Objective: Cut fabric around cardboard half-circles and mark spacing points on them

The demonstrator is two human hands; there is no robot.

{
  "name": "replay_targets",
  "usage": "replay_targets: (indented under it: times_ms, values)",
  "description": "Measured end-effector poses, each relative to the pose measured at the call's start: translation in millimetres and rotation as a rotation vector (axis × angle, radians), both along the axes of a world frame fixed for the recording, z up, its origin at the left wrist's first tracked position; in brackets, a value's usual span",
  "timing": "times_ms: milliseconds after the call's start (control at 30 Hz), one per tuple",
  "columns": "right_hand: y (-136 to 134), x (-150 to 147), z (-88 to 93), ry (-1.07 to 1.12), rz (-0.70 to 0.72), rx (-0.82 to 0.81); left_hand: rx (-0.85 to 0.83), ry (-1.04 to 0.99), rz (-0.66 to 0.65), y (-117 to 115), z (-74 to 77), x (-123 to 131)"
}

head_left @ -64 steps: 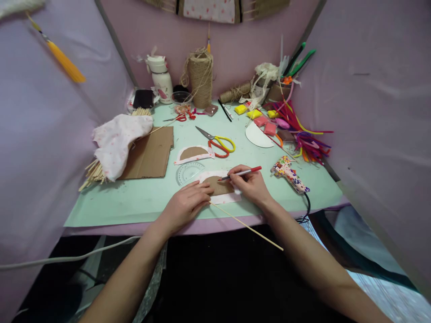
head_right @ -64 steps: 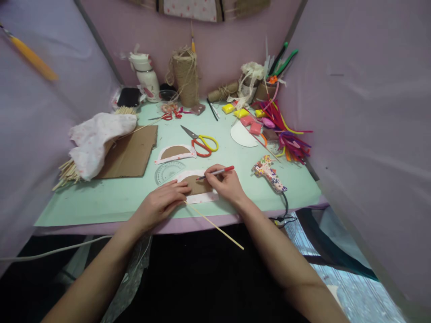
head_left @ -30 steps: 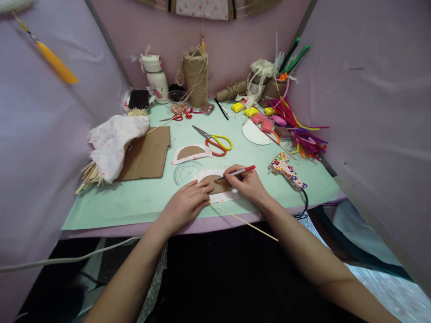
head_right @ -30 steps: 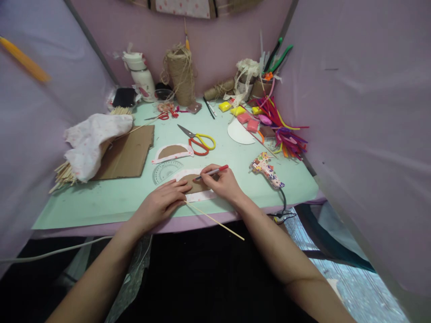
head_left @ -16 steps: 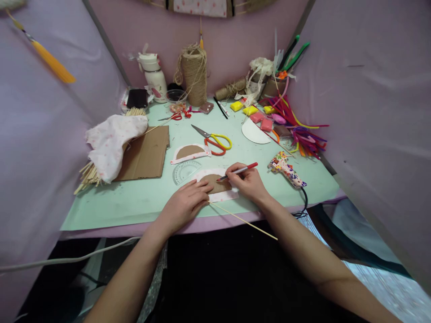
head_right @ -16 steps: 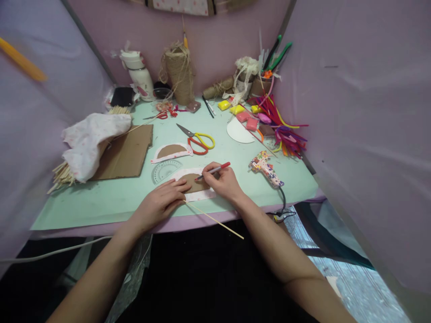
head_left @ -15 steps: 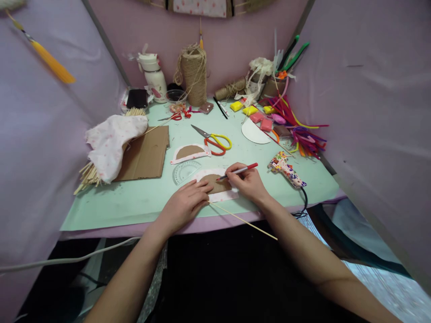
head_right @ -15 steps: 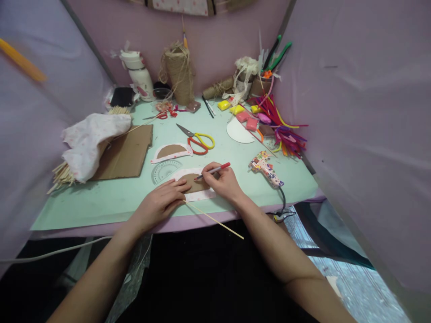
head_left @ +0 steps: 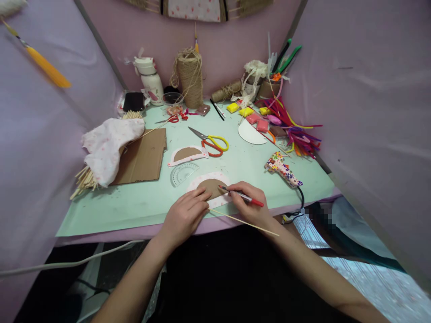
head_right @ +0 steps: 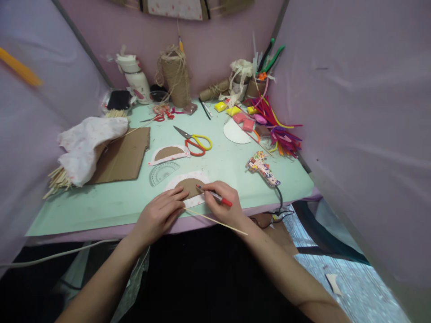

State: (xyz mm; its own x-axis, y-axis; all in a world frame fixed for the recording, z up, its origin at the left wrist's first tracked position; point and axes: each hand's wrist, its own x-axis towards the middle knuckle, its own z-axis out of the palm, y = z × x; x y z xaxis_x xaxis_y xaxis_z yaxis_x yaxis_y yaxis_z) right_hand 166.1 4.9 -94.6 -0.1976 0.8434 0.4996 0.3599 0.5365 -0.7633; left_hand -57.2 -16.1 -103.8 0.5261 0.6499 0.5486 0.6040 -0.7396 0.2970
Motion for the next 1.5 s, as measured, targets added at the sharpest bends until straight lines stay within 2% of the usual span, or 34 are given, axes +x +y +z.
replay_targets:
  times_ms: [167, 300, 800, 1067, 1367, 1500]
  values:
    - [0.4, -19.4, -5.1, -0.045, 0.027, 0.208, -0.014, 0.004, -0.007, 1.1, 0.2, -1.4]
    - [1.0, -24.8, -8.7, -0.093, 0.026, 0.271, -0.006, 0.007, -0.007, 1.7, -0.2, -1.2]
    - [2.7, -24.0, -12.5, -0.114, 0.067, 0.241, -0.027, -0.013, -0.013, 1.6, -1.6, -1.1]
    - [1.5, -23.6, -11.8, -0.141, -0.001, 0.279, -0.025, -0.006, -0.006, 1.6, -2.7, -1.9]
    - [2.1, -23.7, -10.8, -0.141, 0.046, 0.244, -0.033, -0.018, -0.006, 1.5, -2.0, -1.5]
    - [1.1, -23.6, -11.4, -0.164, 0.003, 0.256, -0.027, -0.006, -0.002, 1.3, -3.3, -2.3]
